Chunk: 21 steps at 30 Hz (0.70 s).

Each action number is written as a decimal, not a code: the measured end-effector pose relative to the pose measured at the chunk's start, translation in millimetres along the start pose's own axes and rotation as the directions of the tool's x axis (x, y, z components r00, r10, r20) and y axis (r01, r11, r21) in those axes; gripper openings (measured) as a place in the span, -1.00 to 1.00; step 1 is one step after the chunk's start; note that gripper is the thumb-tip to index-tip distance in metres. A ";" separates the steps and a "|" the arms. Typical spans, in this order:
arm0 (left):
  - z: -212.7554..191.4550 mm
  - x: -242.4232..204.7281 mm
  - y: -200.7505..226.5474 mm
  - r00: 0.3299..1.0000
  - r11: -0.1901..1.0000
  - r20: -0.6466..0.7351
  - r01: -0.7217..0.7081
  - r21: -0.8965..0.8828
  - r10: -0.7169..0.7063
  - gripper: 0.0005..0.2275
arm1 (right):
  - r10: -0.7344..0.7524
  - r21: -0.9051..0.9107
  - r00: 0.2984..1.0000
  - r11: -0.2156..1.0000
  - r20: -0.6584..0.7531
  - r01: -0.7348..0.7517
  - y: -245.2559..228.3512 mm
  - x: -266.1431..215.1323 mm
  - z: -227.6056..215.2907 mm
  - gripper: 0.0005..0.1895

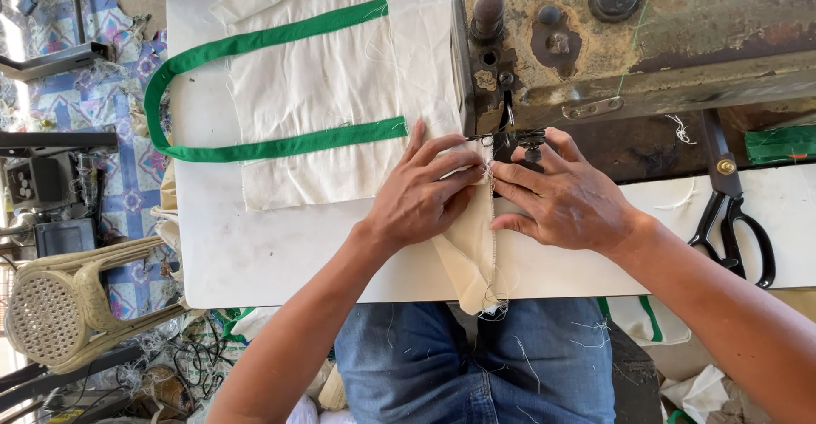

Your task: A person uses an industrial sewing machine to stitch a fabric bag and then trims the excess material with scissors.

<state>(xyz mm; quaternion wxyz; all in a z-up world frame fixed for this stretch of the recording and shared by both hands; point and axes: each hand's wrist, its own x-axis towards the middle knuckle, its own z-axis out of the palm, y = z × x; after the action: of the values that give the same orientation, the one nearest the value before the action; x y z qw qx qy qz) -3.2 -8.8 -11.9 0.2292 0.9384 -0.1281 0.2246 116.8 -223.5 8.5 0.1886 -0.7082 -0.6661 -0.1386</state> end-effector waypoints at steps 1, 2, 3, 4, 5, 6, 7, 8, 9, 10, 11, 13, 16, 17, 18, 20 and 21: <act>-1.2 -0.6 0.1 1.000 1.000 -0.003 0.003 0.000 -0.003 -0.87 | -0.004 0.000 1.000 1.000 0.002 0.004 -0.5 0.1 -0.6 -0.45; -2.6 -1.1 0.0 1.000 1.000 0.005 -0.001 0.001 0.001 -0.86 | -0.003 0.000 1.000 1.000 0.000 0.003 -1.2 0.2 -1.1 -0.45; -3.9 -1.4 -0.2 1.000 1.000 0.013 -0.005 0.001 0.005 -0.85 | -0.002 -0.001 1.000 1.000 -0.002 0.002 -1.7 0.2 -1.6 -0.45; -3.9 -2.5 -1.2 1.000 1.000 0.015 -0.003 0.000 0.003 -0.85 | -0.001 0.001 1.000 1.000 0.000 0.001 -1.9 0.8 -2.0 -0.45; -4.0 -3.4 -2.1 1.000 1.000 0.027 -0.002 -0.005 0.002 -0.83 | 0.000 0.008 1.000 1.000 0.003 0.000 -2.1 1.4 -2.5 -0.45; -4.5 -4.0 -3.9 0.999 1.000 0.040 -0.002 -0.007 0.002 -0.80 | -0.001 0.014 1.000 1.000 0.004 0.001 -1.8 2.8 -2.5 -0.45; -3.6 -6.4 -4.0 0.999 1.000 0.040 -0.001 -0.006 0.001 -0.80 | -0.001 0.015 1.000 1.000 0.004 0.001 -2.5 -0.8 0.1 -0.45; -3.5 -5.9 -6.2 0.999 1.000 0.047 -0.021 0.005 0.020 -0.79 | -0.016 0.011 1.000 1.000 -0.007 0.016 -0.2 -1.9 2.2 -0.44; -4.0 -5.3 -8.5 0.998 0.999 0.055 -0.040 0.015 0.039 -0.78 | -0.032 0.006 0.999 0.999 -0.018 0.032 2.0 -2.6 4.1 -0.44; -6.5 -3.4 -8.7 0.998 0.999 0.050 -0.043 0.022 0.042 -0.78 | -0.038 0.002 0.999 0.999 -0.023 0.038 2.7 0.1 3.0 -0.44; -8.3 -1.9 -9.2 0.997 0.999 0.062 -0.039 0.020 0.037 -0.77 | -0.038 -0.024 0.999 0.999 -0.027 0.038 3.5 2.4 2.6 -0.43; -7.6 -4.5 -6.4 0.996 1.000 0.079 -0.030 0.003 0.030 -0.77 | -0.029 -0.043 0.999 0.999 -0.020 0.028 -1.9 2.2 -2.3 -0.42; -7.5 -5.8 -9.5 0.995 0.999 0.091 -0.035 0.001 0.035 -0.79 | -0.017 -0.020 0.999 1.000 -0.046 0.016 -5.0 9.8 -11.2 -0.40; -5.9 -6.9 -10.5 0.995 0.999 0.094 -0.035 0.000 0.035 -0.77 | -0.025 -0.023 0.999 0.999 -0.033 0.025 -4.2 10.7 -11.9 -0.41; -5.2 -8.8 -11.3 0.995 0.999 0.097 -0.033 -0.001 0.033 -0.76 | -0.035 -0.023 0.999 0.999 -0.021 0.034 -4.0 12.1 -12.4 -0.41; -3.8 -9.9 -11.8 0.995 0.999 0.090 -0.034 -0.003 0.034 -0.76 | -0.030 -0.049 0.999 0.998 -0.016 0.029 -3.3 3.9 -4.3 -0.39; -2.7 -9.6 -11.9 0.996 0.999 0.079 -0.039 -0.003 0.039 -0.77 | -0.027 -0.080 1.000 0.996 -0.012 0.026 -2.2 -0.4 -1.0 -0.38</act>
<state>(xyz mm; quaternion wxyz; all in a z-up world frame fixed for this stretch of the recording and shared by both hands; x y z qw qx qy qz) -8.4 4.0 -18.8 0.2201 0.9437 -0.1556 0.1918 114.6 -224.2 9.4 0.1628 -0.7052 -0.6682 -0.1723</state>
